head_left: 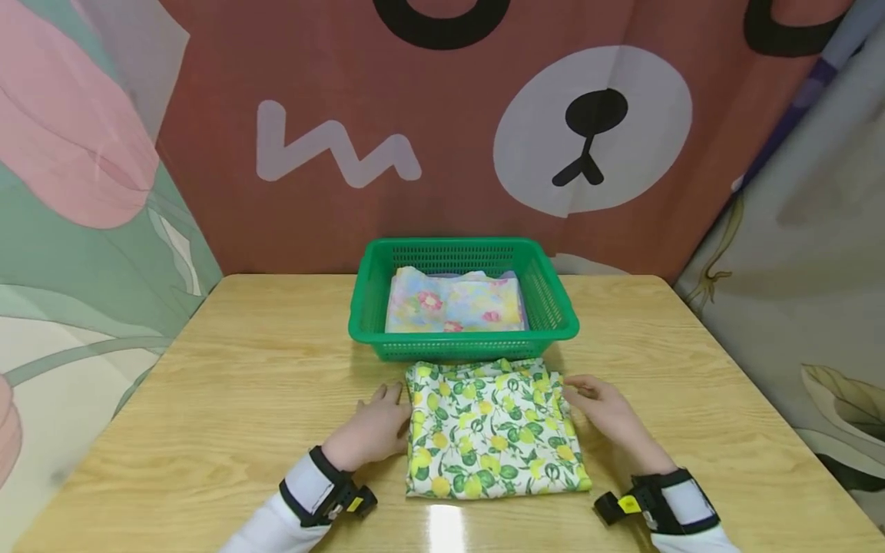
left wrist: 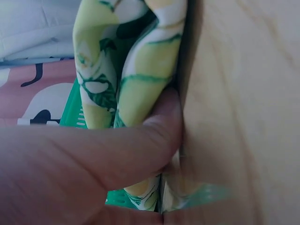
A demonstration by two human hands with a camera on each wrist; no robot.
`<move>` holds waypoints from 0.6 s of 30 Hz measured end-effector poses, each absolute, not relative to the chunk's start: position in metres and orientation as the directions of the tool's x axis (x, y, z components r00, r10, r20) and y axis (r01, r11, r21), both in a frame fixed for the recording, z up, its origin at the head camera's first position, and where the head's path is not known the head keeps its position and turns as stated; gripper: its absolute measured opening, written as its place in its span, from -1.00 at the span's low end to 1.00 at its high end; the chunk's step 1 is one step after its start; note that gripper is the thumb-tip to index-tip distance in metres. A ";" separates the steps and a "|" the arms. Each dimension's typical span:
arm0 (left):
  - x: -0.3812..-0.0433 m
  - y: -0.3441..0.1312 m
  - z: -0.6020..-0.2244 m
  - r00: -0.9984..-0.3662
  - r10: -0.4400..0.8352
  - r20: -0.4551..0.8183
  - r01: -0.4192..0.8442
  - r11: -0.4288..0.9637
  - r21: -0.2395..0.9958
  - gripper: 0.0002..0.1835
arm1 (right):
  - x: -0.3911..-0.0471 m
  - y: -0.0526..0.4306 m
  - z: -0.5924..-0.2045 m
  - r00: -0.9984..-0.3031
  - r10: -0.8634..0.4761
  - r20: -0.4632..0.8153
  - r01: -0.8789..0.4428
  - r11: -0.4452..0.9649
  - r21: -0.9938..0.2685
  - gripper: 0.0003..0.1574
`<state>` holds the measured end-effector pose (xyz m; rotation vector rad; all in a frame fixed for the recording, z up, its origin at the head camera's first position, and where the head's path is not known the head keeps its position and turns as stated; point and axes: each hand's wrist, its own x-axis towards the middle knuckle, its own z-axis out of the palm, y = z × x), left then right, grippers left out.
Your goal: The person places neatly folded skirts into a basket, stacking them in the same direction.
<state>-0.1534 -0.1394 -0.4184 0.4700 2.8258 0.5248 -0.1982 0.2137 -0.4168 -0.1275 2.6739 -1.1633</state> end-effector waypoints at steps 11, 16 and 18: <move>-0.162 -0.135 -0.422 -0.942 0.319 -0.106 0.174 0.731 0.660 -0.63 | -0.202 0.221 -0.426 -0.932 -0.210 -0.297 0.233 0.282 -0.931 -0.20; -0.170 -0.140 -0.434 -0.918 0.321 -0.233 -0.127 0.320 0.939 -0.39 | -0.202 0.222 -0.428 -0.927 -0.262 -0.267 0.199 0.261 -0.945 -0.19; -0.173 -0.143 -0.440 -0.897 0.351 -0.270 -0.223 0.169 0.960 -0.30 | -0.203 0.223 -0.429 -0.915 -0.308 -0.262 0.186 0.253 -0.949 -0.22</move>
